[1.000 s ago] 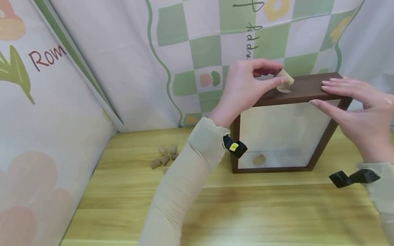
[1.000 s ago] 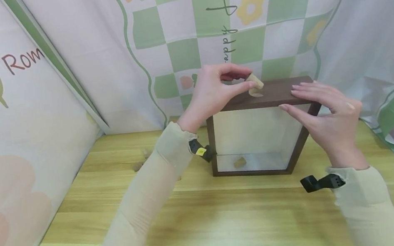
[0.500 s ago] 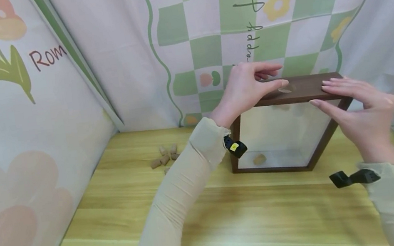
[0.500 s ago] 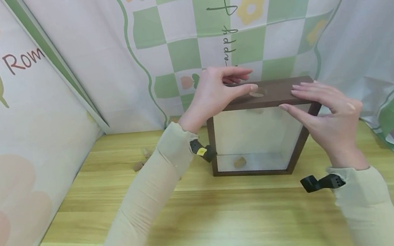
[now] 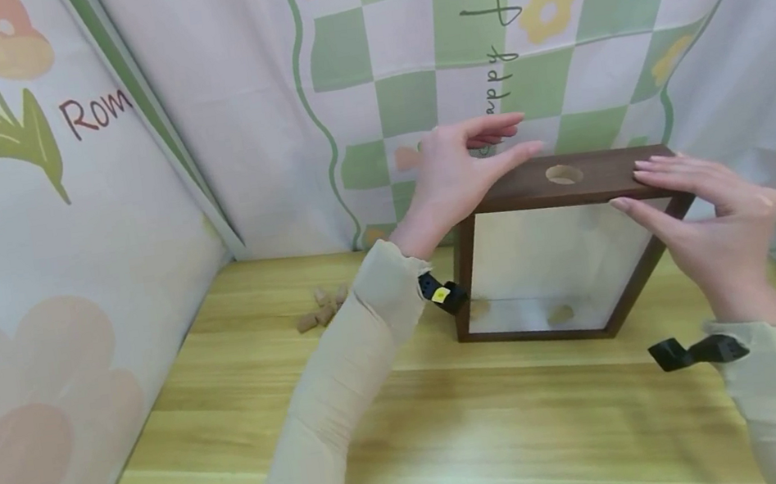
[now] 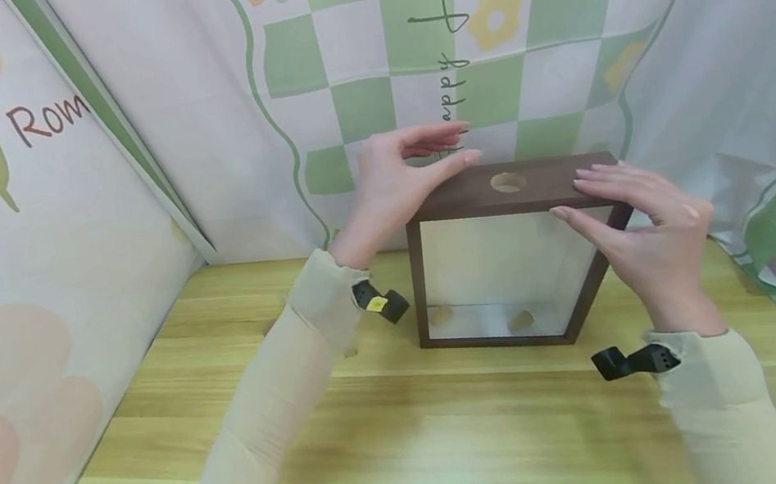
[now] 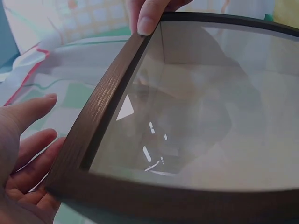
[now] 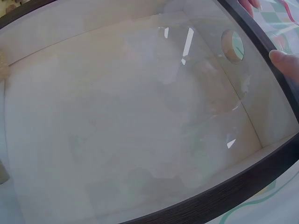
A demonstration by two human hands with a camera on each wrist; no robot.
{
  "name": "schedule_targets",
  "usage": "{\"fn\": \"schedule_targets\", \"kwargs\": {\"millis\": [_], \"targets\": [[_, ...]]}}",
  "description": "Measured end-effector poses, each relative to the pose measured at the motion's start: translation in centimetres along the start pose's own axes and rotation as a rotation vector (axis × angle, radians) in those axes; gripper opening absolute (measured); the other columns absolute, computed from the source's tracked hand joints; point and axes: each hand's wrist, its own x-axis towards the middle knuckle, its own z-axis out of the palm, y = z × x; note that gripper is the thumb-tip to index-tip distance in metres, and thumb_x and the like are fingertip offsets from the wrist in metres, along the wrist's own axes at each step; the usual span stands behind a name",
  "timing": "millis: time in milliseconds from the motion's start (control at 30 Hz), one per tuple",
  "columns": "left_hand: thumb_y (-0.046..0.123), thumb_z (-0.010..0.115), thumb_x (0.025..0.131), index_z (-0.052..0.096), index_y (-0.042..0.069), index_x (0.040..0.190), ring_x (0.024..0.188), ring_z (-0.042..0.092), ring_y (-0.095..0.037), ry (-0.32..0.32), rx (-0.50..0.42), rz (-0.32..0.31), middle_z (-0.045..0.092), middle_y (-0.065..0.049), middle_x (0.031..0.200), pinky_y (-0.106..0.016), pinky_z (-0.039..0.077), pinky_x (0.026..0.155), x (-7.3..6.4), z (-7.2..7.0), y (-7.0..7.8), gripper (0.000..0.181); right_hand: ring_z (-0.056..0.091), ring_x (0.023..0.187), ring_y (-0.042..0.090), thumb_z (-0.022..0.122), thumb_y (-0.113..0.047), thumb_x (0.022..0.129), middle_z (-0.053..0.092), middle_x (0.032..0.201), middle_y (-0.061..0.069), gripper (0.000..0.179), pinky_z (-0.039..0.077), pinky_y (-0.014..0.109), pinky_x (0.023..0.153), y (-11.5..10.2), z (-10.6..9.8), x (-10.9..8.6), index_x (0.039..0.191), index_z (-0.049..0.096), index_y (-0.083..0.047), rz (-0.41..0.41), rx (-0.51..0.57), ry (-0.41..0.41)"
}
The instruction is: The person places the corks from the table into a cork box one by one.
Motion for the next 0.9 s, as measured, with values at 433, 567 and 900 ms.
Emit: {"fn": "schedule_targets", "kwargs": {"millis": [433,567,900], "targets": [[0.029,0.086,0.086,0.076,0.014,0.120,0.103,0.064,-0.004,0.194,-0.088,-0.042,0.074,0.008,0.110,-0.023,0.050,0.092,-2.7,-5.6,-3.6,0.038,0.068,0.109,0.009,0.094,-0.023,0.075,0.074,0.102,0.020,0.036,0.048,0.029,0.102,-0.2,0.0,0.1,0.099,0.080,0.001,-0.002,0.031,0.025],[0.037,0.084,0.086,0.076,0.016,0.120,0.103,0.064,-0.005,0.241,0.010,-0.057,0.074,0.006,0.113,-0.026,0.050,0.092,-4.1,-7.7,-6.0,0.040,0.068,0.110,0.009,0.094,-0.024,0.075,0.074,0.102,0.020,0.037,0.048,0.029,0.102,0.0,0.0,0.0,0.099,0.080,0.001,-0.005,0.025,0.026],[0.033,0.082,0.089,0.074,0.009,0.122,0.108,0.065,-0.021,0.285,0.035,-0.273,0.073,-0.006,0.119,-0.035,0.052,0.095,-8.9,-11.3,-13.4,0.040,0.068,0.110,0.009,0.094,-0.022,0.075,0.074,0.104,0.018,0.035,0.048,0.025,0.100,0.1,0.0,-0.1,0.099,0.080,0.001,0.011,0.029,0.024]]}}
